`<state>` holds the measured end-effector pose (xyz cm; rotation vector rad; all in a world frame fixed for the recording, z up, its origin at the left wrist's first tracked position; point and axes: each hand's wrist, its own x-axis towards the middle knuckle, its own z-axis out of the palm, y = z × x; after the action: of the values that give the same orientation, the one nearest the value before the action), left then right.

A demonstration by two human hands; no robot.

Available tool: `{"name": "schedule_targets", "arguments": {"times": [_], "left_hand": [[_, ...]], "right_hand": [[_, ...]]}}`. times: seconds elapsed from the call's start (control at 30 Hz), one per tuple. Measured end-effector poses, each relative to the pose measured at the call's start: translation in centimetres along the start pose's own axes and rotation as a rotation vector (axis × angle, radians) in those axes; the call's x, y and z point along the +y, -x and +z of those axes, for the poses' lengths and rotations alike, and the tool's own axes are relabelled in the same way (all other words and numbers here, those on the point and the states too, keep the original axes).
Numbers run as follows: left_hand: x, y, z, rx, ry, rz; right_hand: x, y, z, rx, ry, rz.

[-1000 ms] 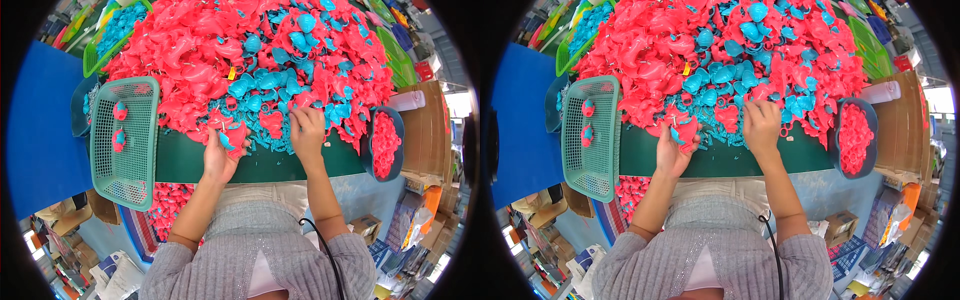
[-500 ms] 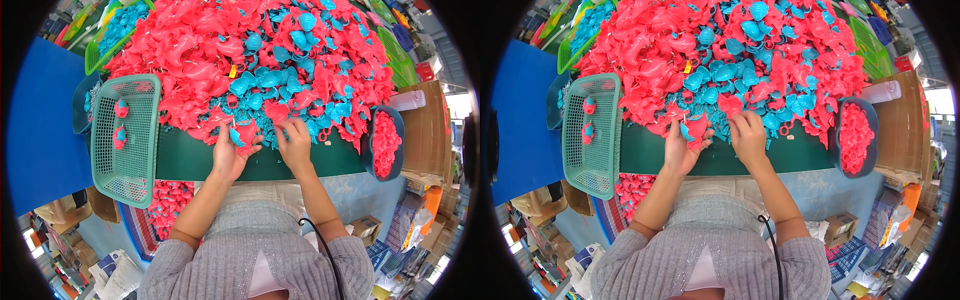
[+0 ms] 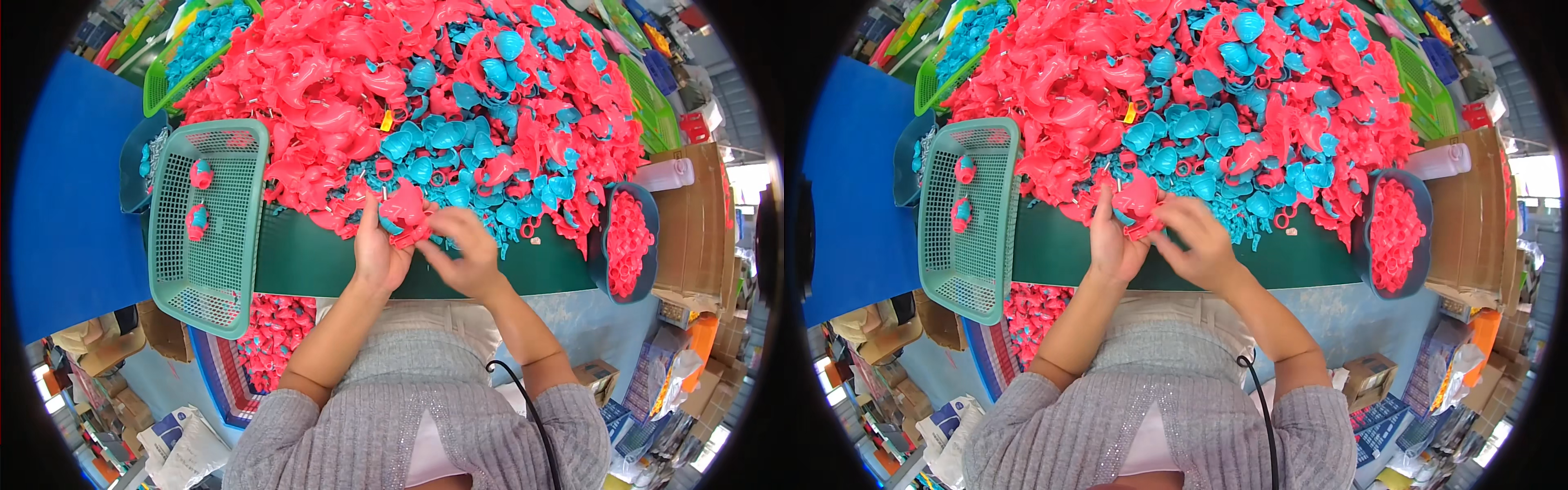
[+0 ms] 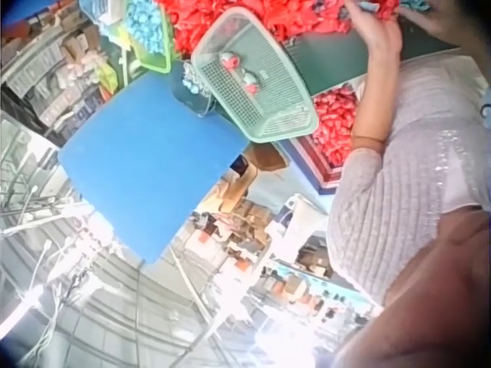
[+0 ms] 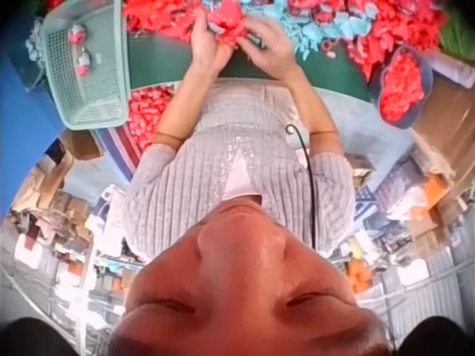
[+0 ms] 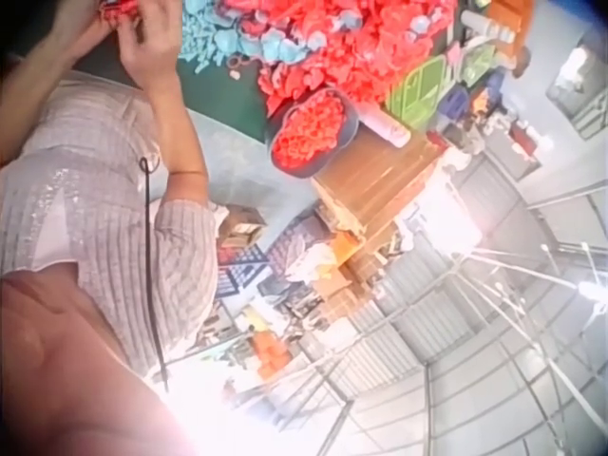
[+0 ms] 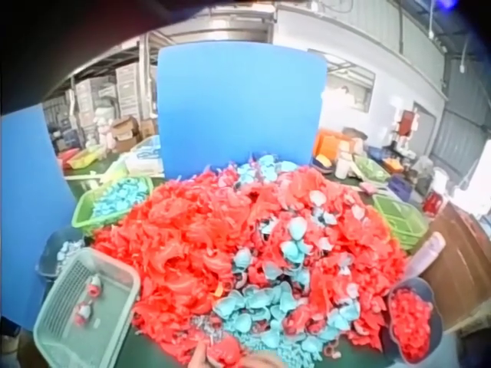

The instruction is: Snap-fitting pink and turquoise plastic toy components together at a factory workstation.

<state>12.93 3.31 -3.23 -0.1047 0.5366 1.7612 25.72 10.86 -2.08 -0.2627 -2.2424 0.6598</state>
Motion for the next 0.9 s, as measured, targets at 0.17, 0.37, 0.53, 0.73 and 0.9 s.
{"name": "schedule_targets", "arguments": {"times": [0.17,0.37,0.53,0.73,0.9], "left_hand": [[0.2,-0.7,0.6,0.078,-0.159,-0.012],[-0.5,-1.5,0.6,0.088,-0.182,-0.012],[-0.5,-1.7,0.1,0.133,-0.110,0.029],[-0.6,-0.8,2.2,0.066,-0.309,0.162],[-0.8,-0.3,2.5,0.030,-0.394,0.247]], "right_hand": [[0.5,-3.6,-2.9,-0.163,-0.076,0.247],[2.2,-4.5,-2.9,-0.316,-0.218,0.218],[1.4,-4.3,-2.3,-0.151,-0.294,0.271],[0.6,-3.8,-1.9,-0.123,-0.123,0.254],[-0.2,-3.6,-2.2,-0.095,-0.258,0.345]]}}
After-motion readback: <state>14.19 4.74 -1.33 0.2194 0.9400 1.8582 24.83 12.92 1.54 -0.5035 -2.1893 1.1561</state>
